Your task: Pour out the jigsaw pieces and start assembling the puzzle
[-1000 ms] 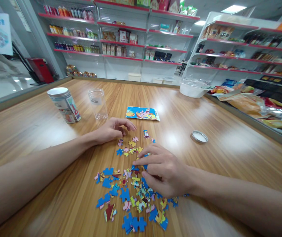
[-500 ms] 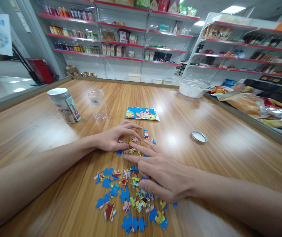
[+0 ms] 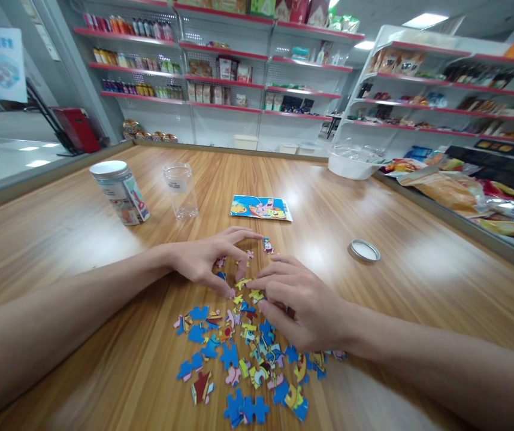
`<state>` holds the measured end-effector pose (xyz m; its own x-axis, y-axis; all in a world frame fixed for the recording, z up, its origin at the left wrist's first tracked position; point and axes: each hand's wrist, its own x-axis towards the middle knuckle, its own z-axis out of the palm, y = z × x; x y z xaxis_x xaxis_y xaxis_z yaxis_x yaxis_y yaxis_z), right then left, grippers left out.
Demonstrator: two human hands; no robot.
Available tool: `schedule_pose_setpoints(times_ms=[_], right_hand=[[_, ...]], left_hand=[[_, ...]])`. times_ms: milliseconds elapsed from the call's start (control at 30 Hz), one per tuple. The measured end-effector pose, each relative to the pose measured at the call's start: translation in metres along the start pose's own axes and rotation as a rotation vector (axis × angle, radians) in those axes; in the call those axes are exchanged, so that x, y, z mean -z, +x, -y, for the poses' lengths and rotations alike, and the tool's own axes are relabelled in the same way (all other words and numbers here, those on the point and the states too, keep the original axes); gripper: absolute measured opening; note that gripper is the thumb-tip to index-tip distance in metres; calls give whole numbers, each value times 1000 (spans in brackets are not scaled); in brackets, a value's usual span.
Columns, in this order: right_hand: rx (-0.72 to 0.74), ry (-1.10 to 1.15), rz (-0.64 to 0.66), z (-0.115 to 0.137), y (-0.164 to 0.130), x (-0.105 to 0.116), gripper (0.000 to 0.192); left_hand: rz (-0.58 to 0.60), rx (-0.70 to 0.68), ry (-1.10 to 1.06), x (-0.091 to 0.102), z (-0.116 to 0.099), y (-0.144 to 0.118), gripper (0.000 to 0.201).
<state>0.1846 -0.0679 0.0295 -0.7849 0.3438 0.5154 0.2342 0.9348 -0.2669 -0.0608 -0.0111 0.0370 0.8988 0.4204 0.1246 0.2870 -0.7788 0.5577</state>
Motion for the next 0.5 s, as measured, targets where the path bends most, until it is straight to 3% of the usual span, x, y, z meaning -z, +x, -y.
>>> schedule_pose_setpoints(times_ms=[100,233,333,500], right_hand=[[71,42,-47,0,0,-1,14],[-32,-43,-140,-2,-2,-2,16],[-99,-90,-121,-4,-2,-2,18],[-58,-18,-105,-2,-1,-2,24]], left_hand=[[33,-2,-8,1,1,1,31],[81,-1,-19,2,3,2,35],[79,6,-34,2,2,1,31],[72,-4,-37,3,0,1,27]])
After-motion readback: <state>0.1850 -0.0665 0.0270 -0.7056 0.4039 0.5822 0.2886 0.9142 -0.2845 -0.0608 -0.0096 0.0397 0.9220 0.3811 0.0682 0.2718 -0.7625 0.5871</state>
